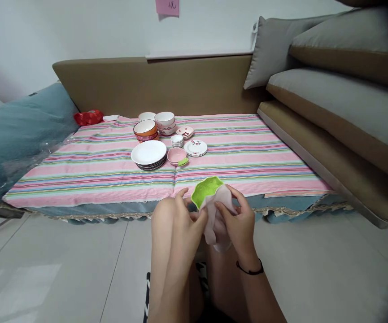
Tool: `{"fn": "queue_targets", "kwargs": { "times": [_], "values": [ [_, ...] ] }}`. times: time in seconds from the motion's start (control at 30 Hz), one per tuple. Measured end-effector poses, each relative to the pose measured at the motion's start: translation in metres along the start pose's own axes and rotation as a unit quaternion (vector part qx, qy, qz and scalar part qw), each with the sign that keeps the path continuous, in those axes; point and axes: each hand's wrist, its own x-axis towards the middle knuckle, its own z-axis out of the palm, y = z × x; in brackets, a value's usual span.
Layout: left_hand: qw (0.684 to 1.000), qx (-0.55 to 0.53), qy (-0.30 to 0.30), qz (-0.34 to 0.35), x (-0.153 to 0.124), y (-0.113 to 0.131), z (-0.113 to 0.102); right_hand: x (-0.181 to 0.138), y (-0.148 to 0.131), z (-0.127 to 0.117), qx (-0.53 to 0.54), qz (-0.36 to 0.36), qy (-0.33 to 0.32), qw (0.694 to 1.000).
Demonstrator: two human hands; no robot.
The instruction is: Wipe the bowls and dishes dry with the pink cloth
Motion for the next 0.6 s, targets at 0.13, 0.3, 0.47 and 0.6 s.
{"fn": "queue_targets", "kwargs": {
  "times": [0.13,0.3,0.47,0.6],
  "values": [
    [0.993,0.05,0.088,0.062,0.003,0.004,-0.015,0.004,0.008,-0.004,-0.029,-0.004,0.031,0.999],
    [0.984,0.129,0.05,0.111,0.003,-0.002,-0.012,0.005,0.002,-0.006,-0.052,-0.02,0.055,0.997],
    [0.988,0.113,-0.009,0.1,0.01,-0.016,-0.011,0.004,-0.004,-0.009,-0.06,-0.003,0.074,0.995],
    [0.976,0.135,0.136,0.1,0.013,-0.009,-0.025,0.008,0.001,-0.015,-0.07,0.025,0.101,0.992]
  ]
}}
